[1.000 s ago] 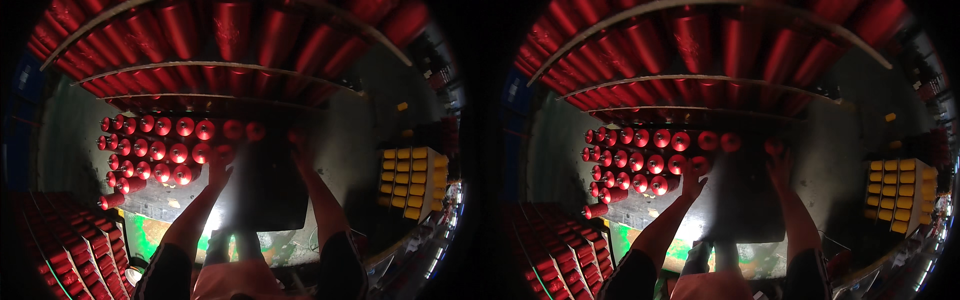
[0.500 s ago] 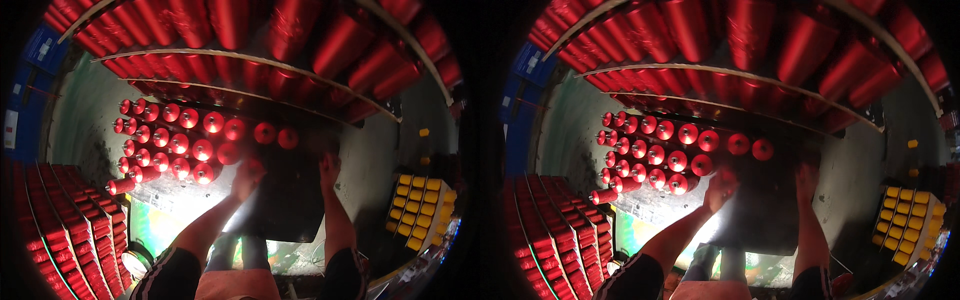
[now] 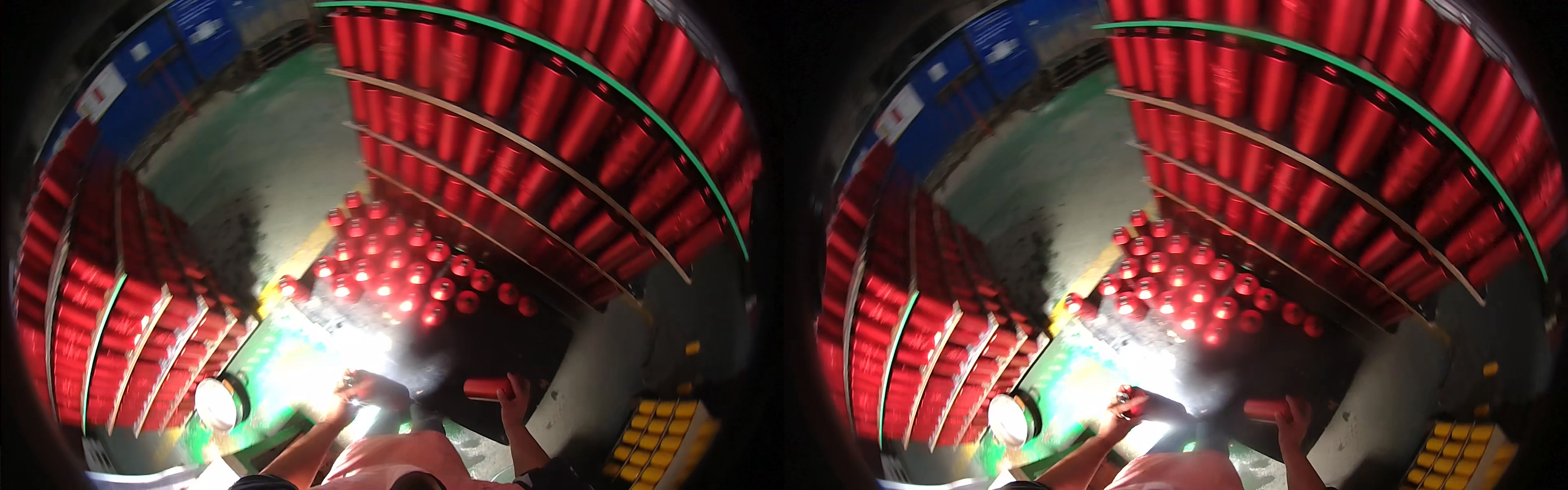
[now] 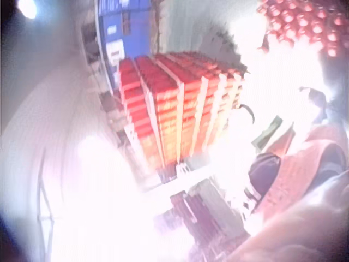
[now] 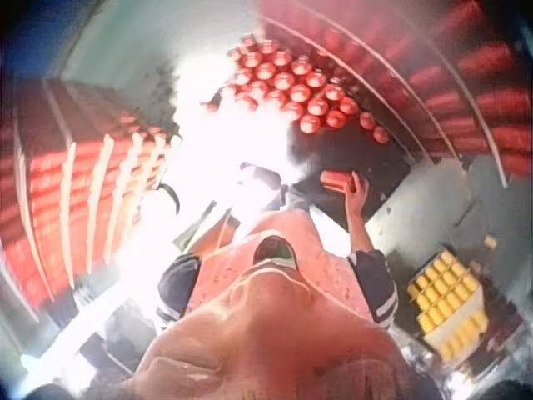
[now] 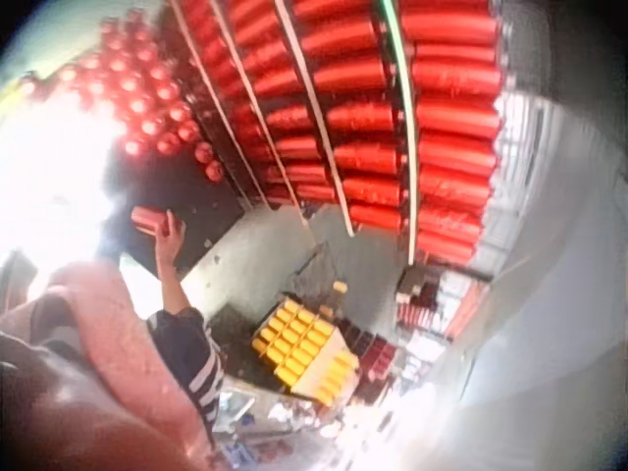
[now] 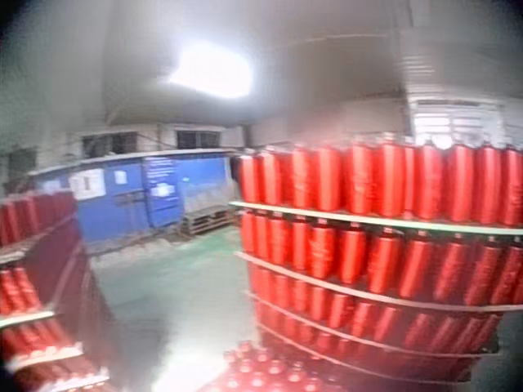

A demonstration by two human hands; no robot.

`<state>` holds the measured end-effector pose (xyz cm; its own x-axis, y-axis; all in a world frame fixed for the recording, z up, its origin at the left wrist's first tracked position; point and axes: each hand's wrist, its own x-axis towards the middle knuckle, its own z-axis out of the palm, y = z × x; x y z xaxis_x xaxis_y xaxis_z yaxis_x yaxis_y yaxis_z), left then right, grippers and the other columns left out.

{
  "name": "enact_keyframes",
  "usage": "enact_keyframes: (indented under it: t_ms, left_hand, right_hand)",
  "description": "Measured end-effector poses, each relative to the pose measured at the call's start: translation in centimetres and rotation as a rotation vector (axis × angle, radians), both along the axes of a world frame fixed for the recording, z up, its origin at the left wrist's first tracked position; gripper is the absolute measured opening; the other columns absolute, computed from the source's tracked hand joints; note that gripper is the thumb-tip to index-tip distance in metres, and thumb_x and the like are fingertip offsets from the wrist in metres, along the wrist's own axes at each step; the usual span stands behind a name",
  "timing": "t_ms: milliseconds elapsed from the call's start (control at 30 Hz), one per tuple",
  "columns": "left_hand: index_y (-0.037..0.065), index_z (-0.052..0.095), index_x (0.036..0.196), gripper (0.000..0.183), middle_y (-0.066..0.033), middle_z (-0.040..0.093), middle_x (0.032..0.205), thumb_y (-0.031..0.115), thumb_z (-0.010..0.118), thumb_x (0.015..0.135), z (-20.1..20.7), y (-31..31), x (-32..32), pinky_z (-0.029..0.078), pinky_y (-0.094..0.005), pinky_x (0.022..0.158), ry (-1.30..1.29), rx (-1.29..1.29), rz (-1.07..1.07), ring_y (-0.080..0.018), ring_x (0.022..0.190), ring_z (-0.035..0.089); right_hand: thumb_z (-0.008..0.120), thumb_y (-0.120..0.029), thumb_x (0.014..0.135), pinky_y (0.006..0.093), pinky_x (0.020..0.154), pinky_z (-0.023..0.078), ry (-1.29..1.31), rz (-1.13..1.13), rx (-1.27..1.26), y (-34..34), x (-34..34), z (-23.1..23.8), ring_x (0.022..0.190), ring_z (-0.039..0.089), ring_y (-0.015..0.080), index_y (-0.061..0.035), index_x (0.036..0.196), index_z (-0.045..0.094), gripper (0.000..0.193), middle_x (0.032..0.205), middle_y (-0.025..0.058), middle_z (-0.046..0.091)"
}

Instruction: The person repeatedly picks up red cylindrical objects from a metal tray and places them onto a curved multi-tiered rack. The person handles the cylinders one or two at a time, moving them from the tray to the rack in a repetitive cycle.

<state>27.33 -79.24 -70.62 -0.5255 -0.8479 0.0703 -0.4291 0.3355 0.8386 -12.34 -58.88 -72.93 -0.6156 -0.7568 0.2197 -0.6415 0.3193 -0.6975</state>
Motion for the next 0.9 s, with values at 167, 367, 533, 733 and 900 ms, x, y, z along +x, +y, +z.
enact_keyframes:
  t_ms: [167, 367, 533, 733, 900]
  left_hand:
    - [0.004, 0.067, 0.125, 0.055, -0.0106, 0.052, 0.133, -0.003, 0.079, 0.071, 11.3, 3.4, 12.1, 0.039, -0.0371, 0.108, 0.417, 0.283, 0.395, -0.0215, 0.127, 0.047]
    - [0.003, 0.057, 0.136, 0.065, -0.0097, 0.051, 0.136, 0.002, 0.079, 0.076, 20.4, 8.7, 24.9, 0.044, -0.0317, 0.1, 0.573, 0.01, 0.975, -0.0191, 0.126, 0.046]
    - [0.006, 0.036, 0.152, 0.071, -0.0016, 0.059, 0.118, 0.018, 0.066, 0.089, 22.4, 10.0, 37.2, 0.048, -0.02, 0.068, 0.726, -0.218, 1.313, -0.0076, 0.09, 0.055]
    - [0.015, 0.041, 0.145, 0.059, -0.0114, 0.056, 0.131, 0.048, 0.053, 0.097, 20.2, 7.2, 54.0, 0.053, -0.0459, 0.093, 1.488, -0.263, 1.314, -0.0284, 0.117, 0.058]
    - [0.013, 0.045, 0.134, 0.054, -0.0127, 0.053, 0.133, 0.05, 0.05, 0.095, 12.0, 5.3, 69.3, 0.05, -0.0448, 0.099, 1.919, -0.029, 1.312, -0.0284, 0.117, 0.056]
  right_hand:
    - [0.073, -0.015, 0.082, 0.0408, 0.105, 0.04, -0.158, 0.266, -0.076, -13.4, 7.6, 3.9, 0.122, 0.052, 0.0306, -0.006, 0.131, 0.06, 0.051, 0.128, 0.0164, 0.058]
    - [0.059, -0.004, 0.093, 0.0279, 0.098, 0.043, -0.813, 0.587, -0.236, -27.4, 23.7, 11.8, 0.113, 0.054, 0.0152, -0.0046, 0.142, 0.051, 0.05, 0.13, 0.0062, 0.058]
    - [0.06, -0.023, 0.097, 0.0543, 0.094, 0.053, -1.368, 0.719, -0.082, -33.0, 41.6, 16.7, 0.12, 0.054, 0.0286, -0.0242, 0.149, 0.04, 0.056, 0.136, 0.0107, 0.049]
    - [0.051, -0.045, 0.098, 0.0574, 0.105, 0.042, -1.826, 0.925, 0.413, -37.0, 67.3, 14.9, 0.132, 0.047, 0.0306, -0.0328, 0.144, 0.04, 0.049, 0.146, 0.0034, 0.047]
    - [0.053, -0.049, 0.094, 0.0448, 0.1, 0.051, -2.112, 0.915, 0.917, -36.8, 87.4, 14.4, 0.125, 0.052, 0.0322, -0.0145, 0.134, 0.05, 0.053, 0.139, 0.0112, 0.052]
